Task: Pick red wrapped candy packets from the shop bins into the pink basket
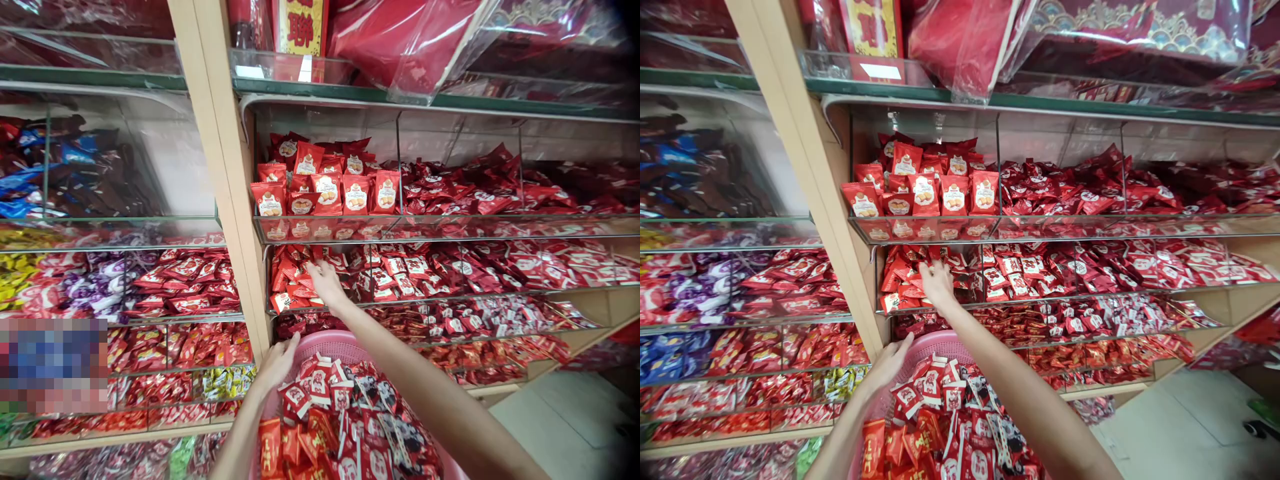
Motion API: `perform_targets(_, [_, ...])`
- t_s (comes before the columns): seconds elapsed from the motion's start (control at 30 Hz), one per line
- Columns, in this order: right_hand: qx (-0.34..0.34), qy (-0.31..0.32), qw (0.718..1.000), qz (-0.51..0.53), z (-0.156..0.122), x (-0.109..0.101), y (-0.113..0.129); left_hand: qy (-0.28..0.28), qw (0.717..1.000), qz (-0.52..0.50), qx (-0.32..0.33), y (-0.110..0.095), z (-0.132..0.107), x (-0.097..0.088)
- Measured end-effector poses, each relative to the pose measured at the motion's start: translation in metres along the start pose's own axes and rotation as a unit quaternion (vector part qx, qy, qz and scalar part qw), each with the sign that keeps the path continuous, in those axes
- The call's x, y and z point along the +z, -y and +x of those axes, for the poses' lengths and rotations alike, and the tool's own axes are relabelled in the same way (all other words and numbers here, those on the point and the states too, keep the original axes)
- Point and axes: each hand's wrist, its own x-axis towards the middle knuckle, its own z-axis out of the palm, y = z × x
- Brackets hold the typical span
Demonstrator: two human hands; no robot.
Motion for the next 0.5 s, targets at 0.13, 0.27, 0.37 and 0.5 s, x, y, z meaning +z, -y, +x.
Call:
perform_targets(0.13, [-0.023, -0.047, 0.995, -0.086, 0.000, 0.020, 0.020, 0.000, 1.000, 0.013, 0.004, 0.001, 0.001, 0.000])
perform_targets(0.27, [-0.038, -0.058, 0.990, -0.123, 0.002, 0.025, 0.029, 0.002, 1.000, 0.012, 0.013, 0.001, 0.002, 0.001])
perform_targets(0.37, [-0.059, -0.083, 0.983, -0.155, 0.001, 0.030, 0.033, 0.002, 1.000, 0.015, 0.001, 0.002, 0.002, 0.001])
perform_targets(0.5, [-0.112, -0.065, 0.977, -0.171, -0.001, 0.038, 0.042, 0.009, 1.000, 0.003, 0.006, 0.000, 0.001, 0.001])
